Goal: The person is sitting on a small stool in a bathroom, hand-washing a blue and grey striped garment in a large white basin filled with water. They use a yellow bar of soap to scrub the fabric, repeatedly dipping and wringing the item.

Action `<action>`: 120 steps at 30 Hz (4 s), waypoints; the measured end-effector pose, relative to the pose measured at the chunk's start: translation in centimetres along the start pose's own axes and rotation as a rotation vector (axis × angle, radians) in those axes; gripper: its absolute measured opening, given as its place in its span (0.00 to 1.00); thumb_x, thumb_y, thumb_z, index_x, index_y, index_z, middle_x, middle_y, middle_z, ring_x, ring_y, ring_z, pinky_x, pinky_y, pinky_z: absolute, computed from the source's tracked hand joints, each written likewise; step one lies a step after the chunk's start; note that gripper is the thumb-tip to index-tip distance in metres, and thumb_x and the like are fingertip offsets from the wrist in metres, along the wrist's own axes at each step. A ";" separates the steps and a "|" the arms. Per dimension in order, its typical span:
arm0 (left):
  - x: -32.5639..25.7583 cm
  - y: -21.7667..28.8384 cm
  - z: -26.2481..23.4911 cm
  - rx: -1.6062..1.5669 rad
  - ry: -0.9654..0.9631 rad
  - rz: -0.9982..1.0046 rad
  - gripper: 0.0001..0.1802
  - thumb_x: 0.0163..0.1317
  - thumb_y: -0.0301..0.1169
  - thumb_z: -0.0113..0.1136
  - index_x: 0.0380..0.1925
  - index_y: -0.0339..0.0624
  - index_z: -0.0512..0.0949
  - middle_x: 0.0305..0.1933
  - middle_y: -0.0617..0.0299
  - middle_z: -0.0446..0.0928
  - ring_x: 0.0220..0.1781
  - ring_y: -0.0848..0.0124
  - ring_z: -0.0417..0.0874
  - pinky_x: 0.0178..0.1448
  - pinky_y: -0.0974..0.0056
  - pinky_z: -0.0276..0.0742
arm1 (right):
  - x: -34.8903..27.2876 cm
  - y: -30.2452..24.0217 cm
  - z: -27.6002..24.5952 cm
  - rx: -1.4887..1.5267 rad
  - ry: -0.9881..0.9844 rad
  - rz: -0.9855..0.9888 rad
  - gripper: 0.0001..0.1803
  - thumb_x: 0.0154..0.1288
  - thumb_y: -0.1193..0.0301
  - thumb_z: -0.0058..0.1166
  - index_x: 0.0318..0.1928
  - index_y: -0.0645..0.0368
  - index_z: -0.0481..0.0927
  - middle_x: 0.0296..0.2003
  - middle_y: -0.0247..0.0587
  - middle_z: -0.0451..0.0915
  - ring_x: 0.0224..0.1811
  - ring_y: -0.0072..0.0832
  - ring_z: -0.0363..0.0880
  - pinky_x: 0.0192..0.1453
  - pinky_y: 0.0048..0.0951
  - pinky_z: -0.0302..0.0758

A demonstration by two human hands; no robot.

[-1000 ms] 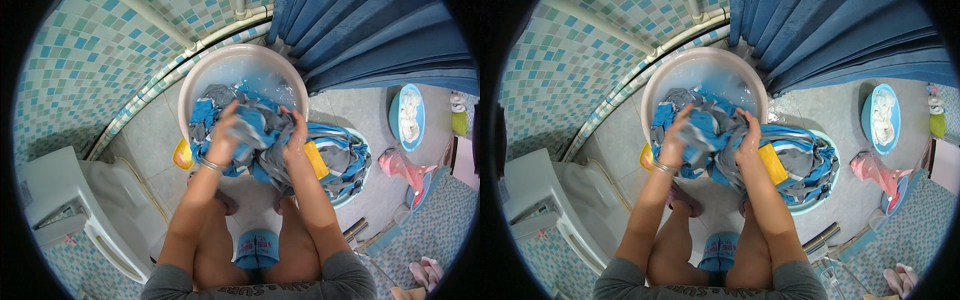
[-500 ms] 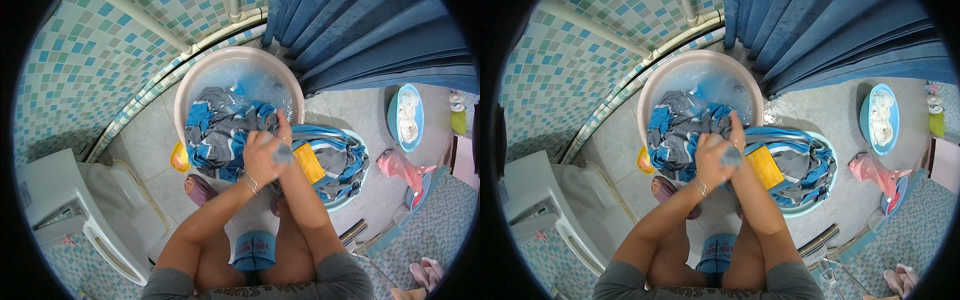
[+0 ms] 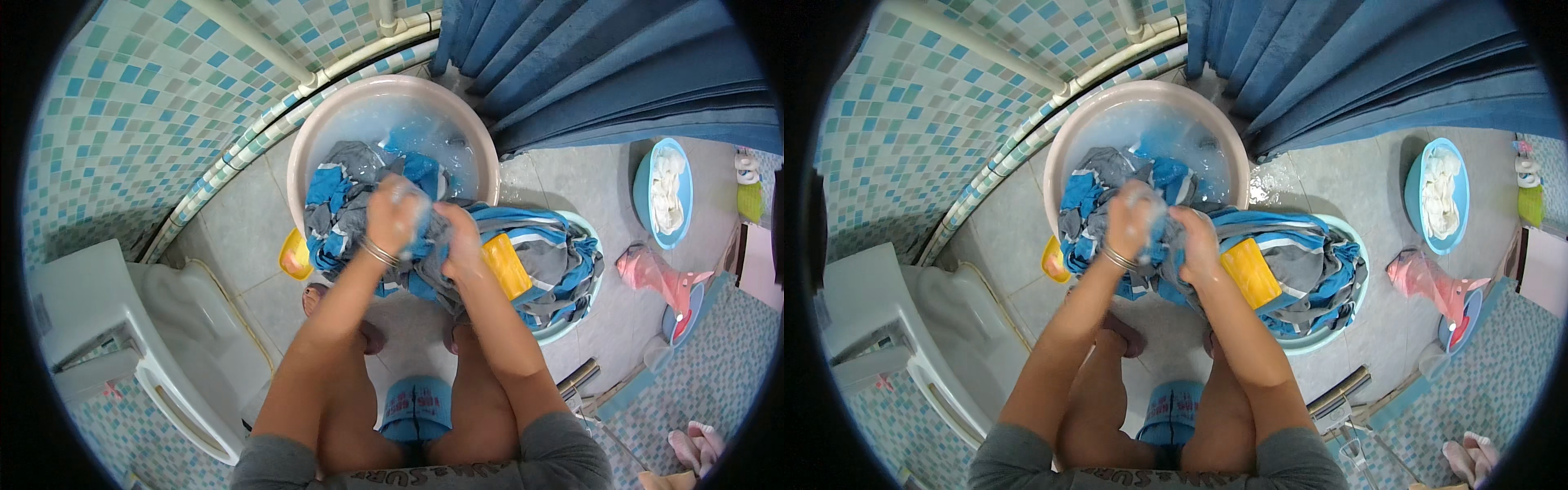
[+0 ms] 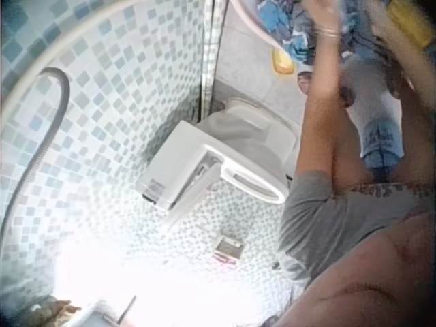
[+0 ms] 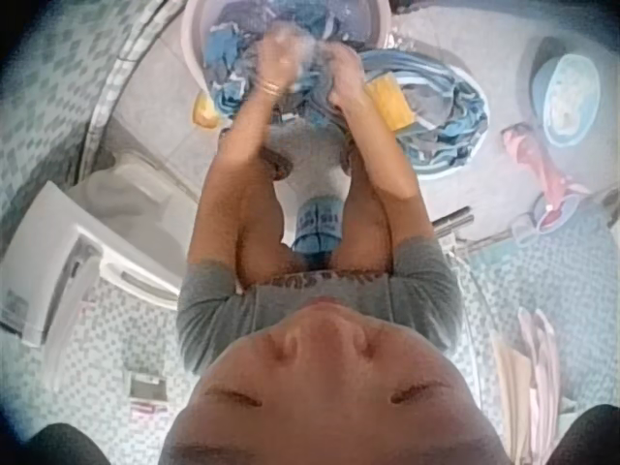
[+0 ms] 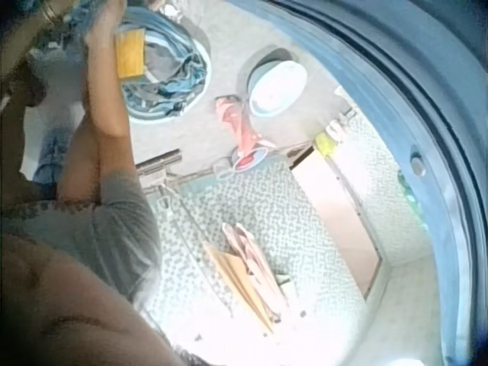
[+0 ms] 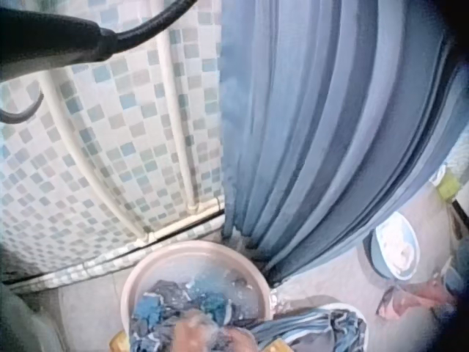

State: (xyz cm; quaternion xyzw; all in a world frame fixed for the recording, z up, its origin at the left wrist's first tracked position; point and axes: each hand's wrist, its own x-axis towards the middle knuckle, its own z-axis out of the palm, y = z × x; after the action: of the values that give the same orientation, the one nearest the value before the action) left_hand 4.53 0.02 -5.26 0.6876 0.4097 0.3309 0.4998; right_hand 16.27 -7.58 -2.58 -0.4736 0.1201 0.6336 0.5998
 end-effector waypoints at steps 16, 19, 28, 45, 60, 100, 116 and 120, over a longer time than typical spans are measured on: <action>-1.1 3.5 -5.2 0.399 -0.091 -0.069 0.22 0.36 0.30 0.68 0.39 0.41 0.82 0.49 0.56 0.76 0.55 0.57 0.73 0.61 0.59 0.64 | 1.1 -1.8 -0.9 0.300 0.002 0.113 0.17 0.61 0.61 0.53 0.46 0.57 0.75 0.44 0.44 0.79 0.45 0.41 0.79 0.55 0.45 0.76; -2.5 8.9 -1.1 0.491 -0.011 0.259 0.26 0.40 0.38 0.66 0.41 0.37 0.79 0.64 0.45 0.64 0.65 0.47 0.62 0.67 0.46 0.57 | 2.5 -0.1 -0.7 0.264 -0.091 0.083 0.19 0.65 0.55 0.54 0.48 0.56 0.75 0.45 0.43 0.79 0.47 0.39 0.79 0.56 0.42 0.76; 0.4 2.3 1.3 0.133 0.245 -0.022 0.16 0.51 0.34 0.65 0.33 0.32 0.76 0.52 0.45 0.73 0.53 0.43 0.73 0.57 0.48 0.69 | 2.1 2.2 0.7 -0.088 0.144 -0.089 0.14 0.65 0.63 0.49 0.39 0.61 0.78 0.30 0.37 0.78 0.31 0.27 0.78 0.37 0.30 0.77; -0.4 1.0 -7.3 0.246 -0.462 -0.098 0.45 0.47 0.55 0.70 0.60 0.37 0.69 0.53 0.38 0.75 0.53 0.49 0.79 0.57 0.55 0.72 | -1.7 -4.1 1.4 0.192 -0.162 -0.060 0.17 0.59 0.72 0.51 0.48 0.67 0.76 0.42 0.48 0.80 0.40 0.37 0.81 0.52 0.36 0.78; -0.9 4.0 2.1 0.329 0.227 -0.017 0.11 0.52 0.29 0.65 0.26 0.30 0.76 0.51 0.45 0.73 0.53 0.54 0.75 0.59 0.57 0.68 | 2.9 3.5 -1.8 -0.524 -0.076 -0.416 0.14 0.66 0.66 0.50 0.47 0.60 0.76 0.38 0.39 0.79 0.41 0.30 0.79 0.43 0.32 0.77; 1.4 1.9 -4.6 0.238 -0.452 -0.327 0.32 0.62 0.50 0.59 0.55 0.32 0.74 0.55 0.38 0.75 0.47 0.51 0.79 0.59 0.60 0.71 | -0.7 -3.2 0.9 0.251 -0.004 -0.031 0.15 0.65 0.64 0.51 0.45 0.61 0.75 0.39 0.45 0.79 0.44 0.38 0.79 0.54 0.40 0.76; 1.5 3.1 2.2 0.004 0.118 -0.233 0.27 0.53 0.26 0.62 0.55 0.36 0.70 0.56 0.45 0.72 0.57 0.54 0.74 0.63 0.59 0.68 | 0.4 0.5 2.6 0.139 0.164 0.010 0.14 0.71 0.60 0.46 0.45 0.58 0.76 0.39 0.44 0.78 0.42 0.33 0.78 0.47 0.32 0.75; -1.7 8.5 3.2 0.127 -0.061 0.024 0.26 0.49 0.31 0.69 0.50 0.42 0.76 0.47 0.49 0.72 0.52 0.53 0.76 0.58 0.59 0.71 | 3.4 -0.6 -1.5 0.264 -0.056 -0.092 0.14 0.69 0.57 0.49 0.40 0.56 0.76 0.32 0.39 0.75 0.36 0.29 0.75 0.41 0.32 0.75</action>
State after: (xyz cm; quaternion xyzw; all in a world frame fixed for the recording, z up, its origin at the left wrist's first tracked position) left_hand 8.49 -4.24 1.97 0.7326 0.4060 0.2892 0.4635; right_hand 18.07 -6.30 -5.65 -0.3776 0.1639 0.5970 0.6886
